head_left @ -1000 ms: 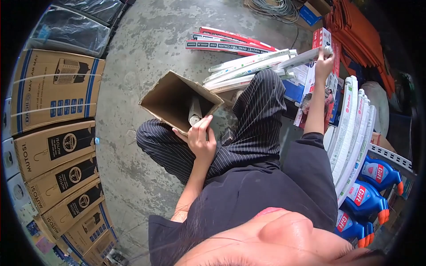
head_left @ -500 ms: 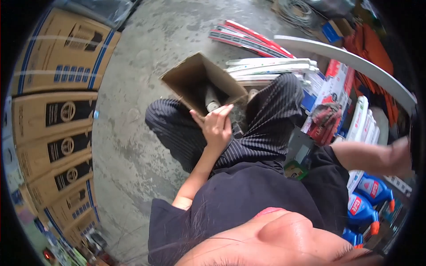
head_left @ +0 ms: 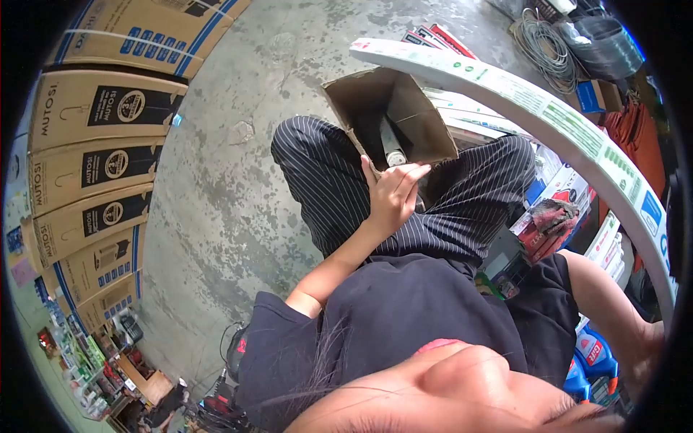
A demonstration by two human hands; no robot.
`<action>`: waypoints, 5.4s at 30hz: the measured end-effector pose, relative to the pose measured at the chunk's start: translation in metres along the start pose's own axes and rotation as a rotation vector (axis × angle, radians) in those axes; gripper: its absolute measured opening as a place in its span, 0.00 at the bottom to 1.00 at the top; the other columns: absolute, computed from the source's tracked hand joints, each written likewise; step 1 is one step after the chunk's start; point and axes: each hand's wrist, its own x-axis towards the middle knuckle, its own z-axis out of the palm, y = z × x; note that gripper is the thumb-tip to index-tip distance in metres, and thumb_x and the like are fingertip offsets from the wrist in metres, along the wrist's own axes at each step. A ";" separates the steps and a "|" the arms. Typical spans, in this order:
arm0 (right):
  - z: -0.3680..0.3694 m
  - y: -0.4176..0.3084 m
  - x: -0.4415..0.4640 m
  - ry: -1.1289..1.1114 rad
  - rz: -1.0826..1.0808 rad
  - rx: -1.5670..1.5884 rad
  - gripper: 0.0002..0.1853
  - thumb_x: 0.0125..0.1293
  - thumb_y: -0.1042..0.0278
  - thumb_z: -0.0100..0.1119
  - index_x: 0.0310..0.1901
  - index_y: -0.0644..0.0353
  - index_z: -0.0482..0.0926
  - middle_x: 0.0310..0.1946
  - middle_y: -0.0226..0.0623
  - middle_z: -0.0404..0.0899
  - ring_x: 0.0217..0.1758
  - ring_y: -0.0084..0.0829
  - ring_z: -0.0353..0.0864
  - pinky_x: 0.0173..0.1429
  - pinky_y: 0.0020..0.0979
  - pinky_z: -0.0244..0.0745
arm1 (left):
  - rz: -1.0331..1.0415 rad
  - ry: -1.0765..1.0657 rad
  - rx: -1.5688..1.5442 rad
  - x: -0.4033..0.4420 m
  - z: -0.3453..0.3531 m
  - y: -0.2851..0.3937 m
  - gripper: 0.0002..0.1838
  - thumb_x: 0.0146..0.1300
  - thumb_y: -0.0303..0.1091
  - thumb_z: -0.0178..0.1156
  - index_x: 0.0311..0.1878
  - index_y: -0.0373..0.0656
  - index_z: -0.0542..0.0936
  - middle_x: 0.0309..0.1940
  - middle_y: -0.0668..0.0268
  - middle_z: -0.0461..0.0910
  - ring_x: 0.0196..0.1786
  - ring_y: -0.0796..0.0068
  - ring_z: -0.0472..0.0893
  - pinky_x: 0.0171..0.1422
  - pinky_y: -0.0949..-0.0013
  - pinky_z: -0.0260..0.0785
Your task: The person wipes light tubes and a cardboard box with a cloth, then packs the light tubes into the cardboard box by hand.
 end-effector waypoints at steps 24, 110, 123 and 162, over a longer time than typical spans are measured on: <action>0.159 0.091 -0.111 -0.730 0.711 0.050 0.21 0.54 0.75 0.64 0.51 0.63 0.74 0.45 0.40 0.80 0.45 0.36 0.80 0.50 0.30 0.73 | -0.043 -0.145 0.000 0.015 -0.030 0.014 0.13 0.57 0.31 0.62 0.46 0.49 0.79 0.37 0.72 0.78 0.43 0.71 0.79 0.71 0.37 0.38; -0.130 0.303 -0.511 -1.496 0.756 -1.160 0.16 0.63 0.61 0.44 0.49 0.57 0.71 0.41 0.39 0.75 0.46 0.36 0.76 0.52 0.40 0.67 | -0.131 -0.644 0.107 0.111 -0.018 -0.003 0.35 0.51 0.56 0.66 0.54 0.39 0.73 0.49 0.53 0.74 0.48 0.51 0.78 0.50 0.56 0.73; -0.112 0.289 -0.307 -1.428 0.719 -1.232 0.18 0.45 0.76 0.60 0.42 0.60 0.73 0.42 0.41 0.78 0.51 0.40 0.77 0.52 0.38 0.73 | -0.132 -0.597 0.120 0.111 -0.020 -0.012 0.39 0.50 0.64 0.62 0.53 0.37 0.72 0.48 0.53 0.75 0.48 0.51 0.79 0.50 0.56 0.73; 0.087 0.129 0.119 -1.374 -0.386 -1.456 0.18 0.43 0.65 0.63 0.40 0.56 0.78 0.34 0.44 0.79 0.39 0.46 0.78 0.42 0.45 0.71 | 0.039 -0.442 0.296 0.130 -0.013 -0.049 0.36 0.48 0.71 0.56 0.16 0.40 0.80 0.15 0.58 0.77 0.22 0.63 0.81 0.25 0.64 0.71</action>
